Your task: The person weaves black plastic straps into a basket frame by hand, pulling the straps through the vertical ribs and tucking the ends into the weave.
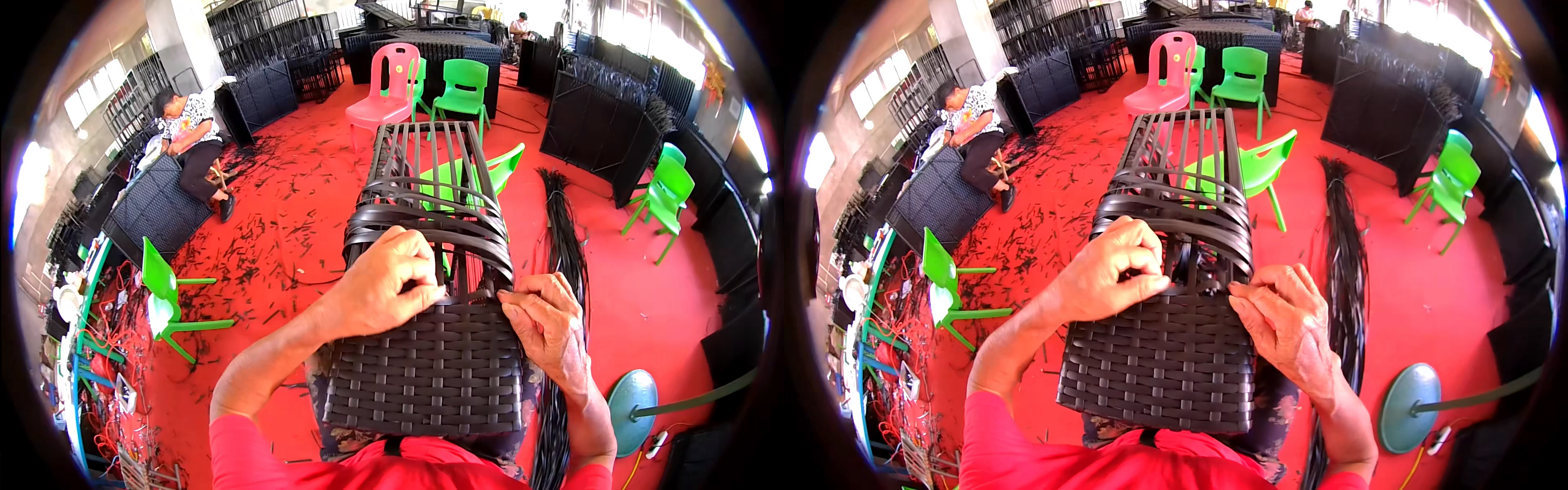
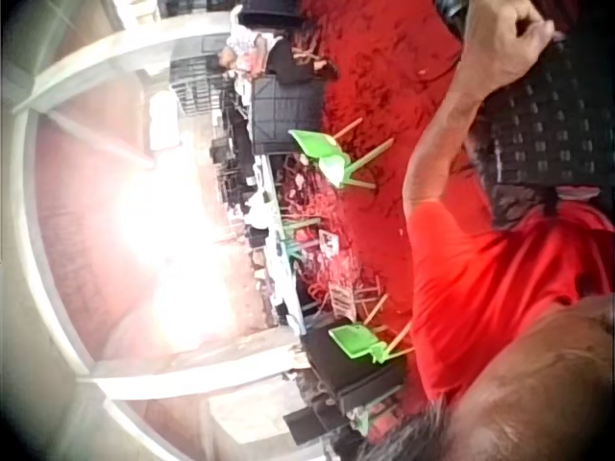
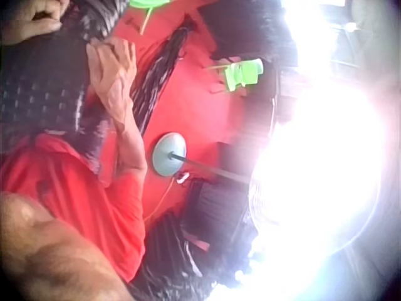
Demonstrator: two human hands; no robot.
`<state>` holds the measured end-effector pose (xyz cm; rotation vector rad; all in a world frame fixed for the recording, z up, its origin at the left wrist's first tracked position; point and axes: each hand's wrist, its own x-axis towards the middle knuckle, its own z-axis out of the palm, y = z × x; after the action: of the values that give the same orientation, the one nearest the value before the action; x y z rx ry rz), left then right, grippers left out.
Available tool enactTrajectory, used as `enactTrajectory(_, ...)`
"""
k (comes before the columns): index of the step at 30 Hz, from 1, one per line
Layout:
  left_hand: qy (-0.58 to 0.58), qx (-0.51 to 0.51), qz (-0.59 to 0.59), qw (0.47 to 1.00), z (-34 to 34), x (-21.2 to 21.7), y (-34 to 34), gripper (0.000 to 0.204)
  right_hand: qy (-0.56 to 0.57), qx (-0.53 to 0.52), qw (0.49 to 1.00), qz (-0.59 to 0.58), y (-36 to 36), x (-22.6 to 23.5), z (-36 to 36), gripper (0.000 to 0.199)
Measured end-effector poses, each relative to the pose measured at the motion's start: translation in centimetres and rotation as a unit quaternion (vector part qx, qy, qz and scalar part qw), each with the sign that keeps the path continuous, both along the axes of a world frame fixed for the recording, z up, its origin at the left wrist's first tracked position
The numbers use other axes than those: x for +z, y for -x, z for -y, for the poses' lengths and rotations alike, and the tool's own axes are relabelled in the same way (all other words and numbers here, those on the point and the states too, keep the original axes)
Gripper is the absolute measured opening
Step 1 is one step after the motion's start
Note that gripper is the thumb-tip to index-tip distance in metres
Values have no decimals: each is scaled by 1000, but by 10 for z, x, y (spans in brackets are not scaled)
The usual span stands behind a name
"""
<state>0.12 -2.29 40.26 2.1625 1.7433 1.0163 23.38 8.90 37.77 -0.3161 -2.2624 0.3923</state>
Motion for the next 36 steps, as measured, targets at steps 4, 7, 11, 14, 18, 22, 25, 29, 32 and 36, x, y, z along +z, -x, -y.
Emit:
enactTrajectory(4,38,-10,103,994,0,-6,5,21,10,5,1000,2,0,1,0,16)
enactTrajectory(7,21,-9,73,997,0,-13,6,24,-6,27,1000,13,3,8,1,18)
enactTrajectory(11,-8,-31,59,998,-1,-16,4,26,-47,67,995,49,19,24,4,16)
enactTrajectory(14,-27,0,78,997,1,-15,0,22,-39,62,996,48,37,28,10,15)
enactTrajectory(18,-128,71,65,987,22,-10,11,12,3,81,992,96,59,24,18,15)
enactTrajectory(22,-118,166,13,979,61,-8,33,10,30,80,989,119,64,22,22,13)
enactTrajectory(25,-89,139,1,986,66,-12,38,13,23,81,990,111,66,23,23,15)
enactTrajectory(29,-60,105,-10,993,63,-13,46,15,-1,68,988,139,70,26,26,12)
enactTrajectory(32,27,33,95,995,69,-16,58,15,4,75,987,142,72,26,28,11)
enactTrajectory(36,-65,97,236,965,90,-41,48,27,3,62,989,134,65,23,30,13)
